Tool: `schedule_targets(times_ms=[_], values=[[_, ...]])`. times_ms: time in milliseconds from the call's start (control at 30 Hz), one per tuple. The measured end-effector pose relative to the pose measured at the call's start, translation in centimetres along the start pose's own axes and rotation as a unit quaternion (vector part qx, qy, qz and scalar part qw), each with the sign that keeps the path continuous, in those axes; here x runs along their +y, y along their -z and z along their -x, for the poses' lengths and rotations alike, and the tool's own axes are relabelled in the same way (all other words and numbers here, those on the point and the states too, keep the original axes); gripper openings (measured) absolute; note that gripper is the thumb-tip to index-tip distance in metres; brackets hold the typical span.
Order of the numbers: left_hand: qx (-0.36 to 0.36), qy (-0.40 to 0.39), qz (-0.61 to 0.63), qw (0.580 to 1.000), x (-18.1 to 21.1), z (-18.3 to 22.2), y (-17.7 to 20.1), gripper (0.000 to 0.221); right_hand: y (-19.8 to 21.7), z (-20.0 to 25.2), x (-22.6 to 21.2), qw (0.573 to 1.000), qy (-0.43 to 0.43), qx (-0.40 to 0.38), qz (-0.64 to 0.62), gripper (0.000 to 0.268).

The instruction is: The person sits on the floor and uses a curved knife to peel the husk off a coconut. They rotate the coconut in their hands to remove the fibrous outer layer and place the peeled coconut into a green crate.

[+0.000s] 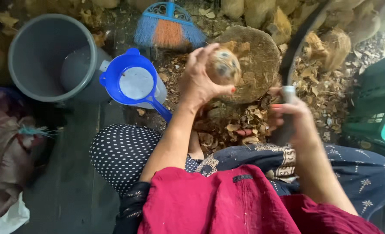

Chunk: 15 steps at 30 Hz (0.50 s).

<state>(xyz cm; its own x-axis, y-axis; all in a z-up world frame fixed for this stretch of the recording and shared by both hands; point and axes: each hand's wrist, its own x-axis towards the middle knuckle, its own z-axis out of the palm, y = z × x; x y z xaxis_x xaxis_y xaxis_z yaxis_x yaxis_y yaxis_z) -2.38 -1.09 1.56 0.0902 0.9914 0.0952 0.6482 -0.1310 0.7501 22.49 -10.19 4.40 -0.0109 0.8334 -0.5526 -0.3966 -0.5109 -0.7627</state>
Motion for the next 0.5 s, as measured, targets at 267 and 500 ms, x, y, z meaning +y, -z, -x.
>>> schedule_targets(times_ms=[267,500], values=[[0.205,0.179,0.478,0.835,-2.6,-1.9,2.5,0.07,-4.2,-4.3,6.9,0.992,-0.049,-0.118,0.016,0.046],[0.303,0.044,0.541,0.784,-1.7,-1.7,5.1,0.089,1.0,-6.5,6.6,0.997,-0.049,-0.036,0.048,0.048]])
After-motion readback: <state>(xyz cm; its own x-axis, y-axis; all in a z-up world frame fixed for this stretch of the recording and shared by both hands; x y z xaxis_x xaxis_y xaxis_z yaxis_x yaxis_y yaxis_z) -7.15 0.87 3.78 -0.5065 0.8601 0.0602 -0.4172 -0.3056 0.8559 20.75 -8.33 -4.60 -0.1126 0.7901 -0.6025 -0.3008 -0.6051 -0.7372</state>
